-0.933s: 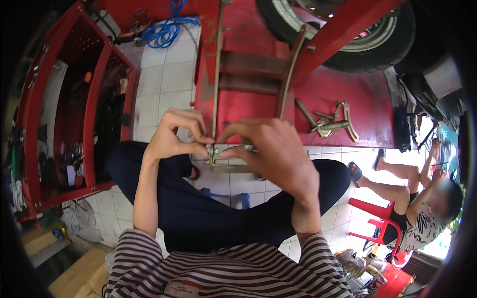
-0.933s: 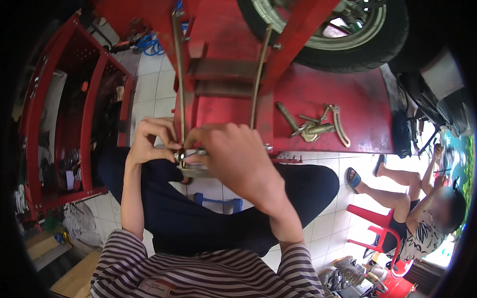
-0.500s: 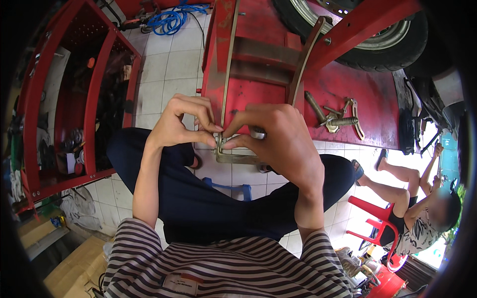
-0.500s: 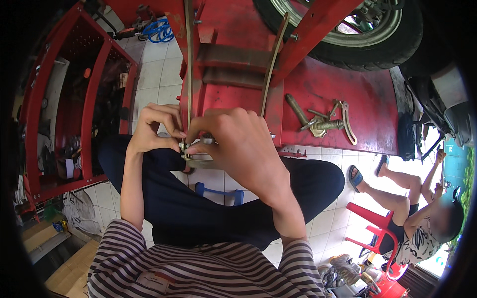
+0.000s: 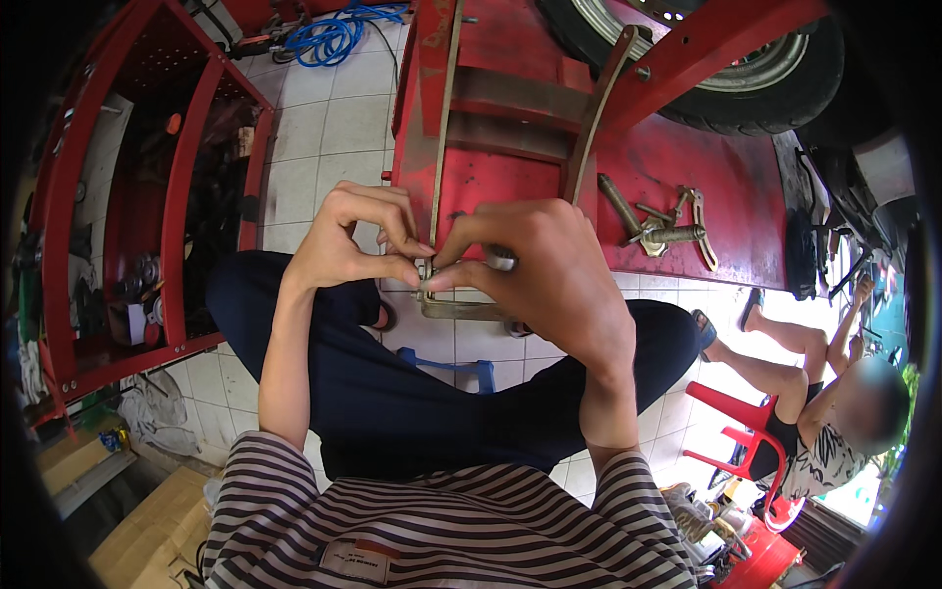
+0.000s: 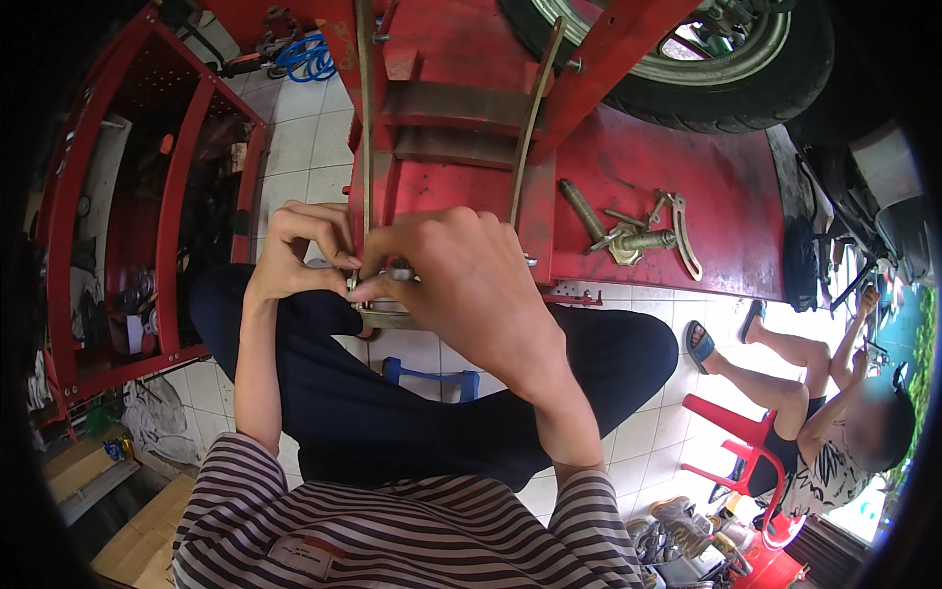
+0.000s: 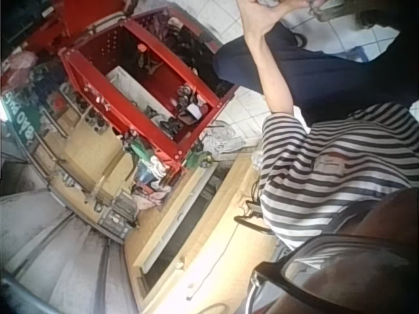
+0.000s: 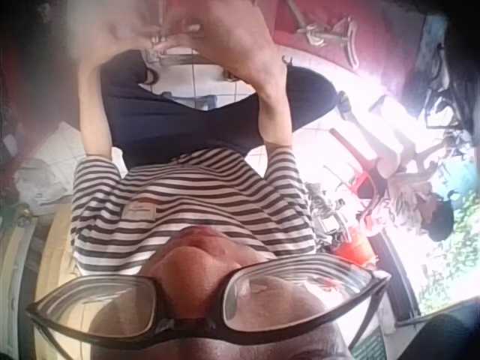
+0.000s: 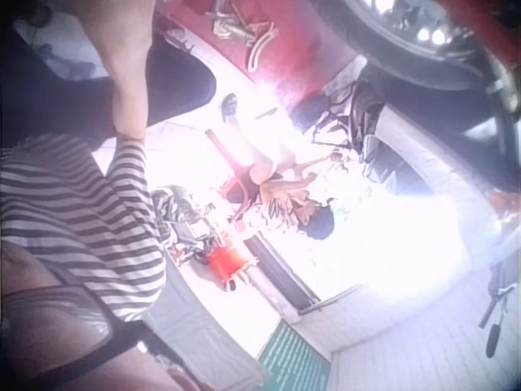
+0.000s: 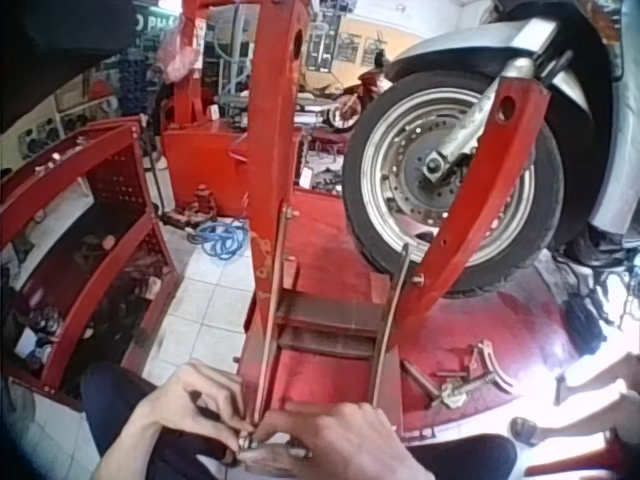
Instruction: The person uses a wrench to tighten a bolt on a red motorcycle stand, then fits a small metal bracket onto a rod and secures it with a bolt and a nut by hand and with a wrench.
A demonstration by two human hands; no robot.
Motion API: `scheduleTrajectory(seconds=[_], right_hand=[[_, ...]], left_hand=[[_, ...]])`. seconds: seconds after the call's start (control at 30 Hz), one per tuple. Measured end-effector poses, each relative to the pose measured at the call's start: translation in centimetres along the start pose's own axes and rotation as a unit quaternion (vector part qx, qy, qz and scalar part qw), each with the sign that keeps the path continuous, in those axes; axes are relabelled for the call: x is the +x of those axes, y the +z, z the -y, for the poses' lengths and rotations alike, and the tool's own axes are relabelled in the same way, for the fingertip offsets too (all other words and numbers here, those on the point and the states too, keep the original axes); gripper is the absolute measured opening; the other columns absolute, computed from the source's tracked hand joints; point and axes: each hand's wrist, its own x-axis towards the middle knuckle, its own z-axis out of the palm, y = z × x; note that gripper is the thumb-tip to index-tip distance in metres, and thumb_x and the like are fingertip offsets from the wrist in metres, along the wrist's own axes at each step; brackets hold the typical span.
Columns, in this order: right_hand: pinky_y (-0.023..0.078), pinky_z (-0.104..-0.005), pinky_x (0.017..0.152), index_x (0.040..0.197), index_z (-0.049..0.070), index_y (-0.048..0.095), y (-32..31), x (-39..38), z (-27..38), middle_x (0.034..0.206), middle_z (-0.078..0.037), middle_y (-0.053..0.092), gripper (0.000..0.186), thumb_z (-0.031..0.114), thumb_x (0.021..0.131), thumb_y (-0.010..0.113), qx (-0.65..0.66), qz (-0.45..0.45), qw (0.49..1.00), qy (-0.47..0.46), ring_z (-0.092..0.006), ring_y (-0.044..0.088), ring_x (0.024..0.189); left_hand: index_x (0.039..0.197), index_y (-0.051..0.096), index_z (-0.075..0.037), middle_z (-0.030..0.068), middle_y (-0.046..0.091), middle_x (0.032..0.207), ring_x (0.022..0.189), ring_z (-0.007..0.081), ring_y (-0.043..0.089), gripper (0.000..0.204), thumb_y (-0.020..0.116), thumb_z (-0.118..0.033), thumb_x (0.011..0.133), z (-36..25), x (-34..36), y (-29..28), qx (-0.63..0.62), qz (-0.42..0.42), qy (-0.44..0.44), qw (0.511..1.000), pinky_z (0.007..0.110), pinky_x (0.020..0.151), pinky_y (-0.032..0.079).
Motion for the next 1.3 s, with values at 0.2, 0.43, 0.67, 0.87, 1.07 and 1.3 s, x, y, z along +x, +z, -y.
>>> scheduleTrajectory(seconds=[0.2, 0.43, 0.67, 0.87, 1.07, 1.3], right_hand=[[0.05, -0.0409, 0.061, 0.083, 0.01, 0.073, -0.3, -0.1, 0.1, 0.072, -0.009, 0.069, 0.02, 0.028, 0.076, 0.079, -0.004, -0.012, 1.0, -0.011, -0.0312, 0.067, 0.07], [0.051, -0.0406, 0.063, 0.087, 0.009, 0.073, -0.1, -0.7, -0.3, 0.08, -0.008, 0.069, 0.023, 0.027, 0.074, 0.08, -0.04, -0.032, 0.998, -0.045, -0.0318, 0.067, 0.075], [0.05, -0.0411, 0.063, 0.088, 0.01, 0.072, -0.6, -1.0, 0.0, 0.082, -0.008, 0.07, 0.022, 0.025, 0.074, 0.079, -0.047, -0.041, 0.998, -0.03, -0.0309, 0.067, 0.075], [0.052, -0.0411, 0.064, 0.092, 0.008, 0.075, -0.9, -0.5, 0.5, 0.077, -0.01, 0.071, 0.024, 0.027, 0.077, 0.078, -0.062, 0.009, 0.998, -0.005, -0.033, 0.068, 0.073], [0.051, -0.0414, 0.064, 0.092, 0.009, 0.076, -0.5, -0.4, 0.5, 0.078, -0.011, 0.071, 0.022, 0.026, 0.078, 0.078, -0.033, 0.045, 0.998, 0.019, -0.0324, 0.068, 0.072], [0.048, -0.0427, 0.065, 0.089, 0.007, 0.073, -0.6, 0.0, 0.7, 0.077, -0.009, 0.07, 0.02, 0.022, 0.075, 0.079, -0.009, 0.029, 0.999, 0.026, -0.0328, 0.066, 0.073]], left_hand=[[0.07, 0.071, -0.002, 0.0063, 0.066, 0.067, 0.062, 0.0152, 0.058, 0.027, 0.093, -0.013, 0.057, 0.0, 0.0, 0.0, 0.0, -0.006, -0.003, 1.0, 0.028, 0.057, 0.041], [0.071, 0.072, -0.004, 0.0071, 0.068, 0.068, 0.065, 0.0164, 0.062, 0.029, 0.094, -0.018, 0.058, 0.2, 0.1, 0.1, -0.002, -0.012, -0.005, 1.0, 0.029, 0.059, 0.044], [0.071, 0.071, -0.003, 0.0086, 0.068, 0.07, 0.067, 0.0175, 0.064, 0.029, 0.094, -0.015, 0.058, 0.9, 0.1, -0.1, -0.008, 0.001, 0.007, 1.0, 0.029, 0.06, 0.045], [0.069, 0.07, -0.002, 0.0068, 0.068, 0.07, 0.065, 0.0157, 0.061, 0.025, 0.092, -0.009, 0.059, -0.1, 0.2, -0.1, -0.009, 0.001, -0.002, 1.0, 0.028, 0.058, 0.043], [0.07, 0.071, -0.003, 0.0056, 0.067, 0.069, 0.06, 0.012, 0.055, 0.024, 0.092, -0.009, 0.059, 0.1, 0.0, 0.0, -0.008, -0.008, 0.004, 1.0, 0.026, 0.054, 0.04], [0.07, 0.072, -0.004, 0.0035, 0.067, 0.068, 0.058, 0.0108, 0.053, 0.022, 0.091, -0.009, 0.06, -0.1, 0.0, 0.0, 0.0, -0.009, 0.006, 1.0, 0.026, 0.053, 0.038]])
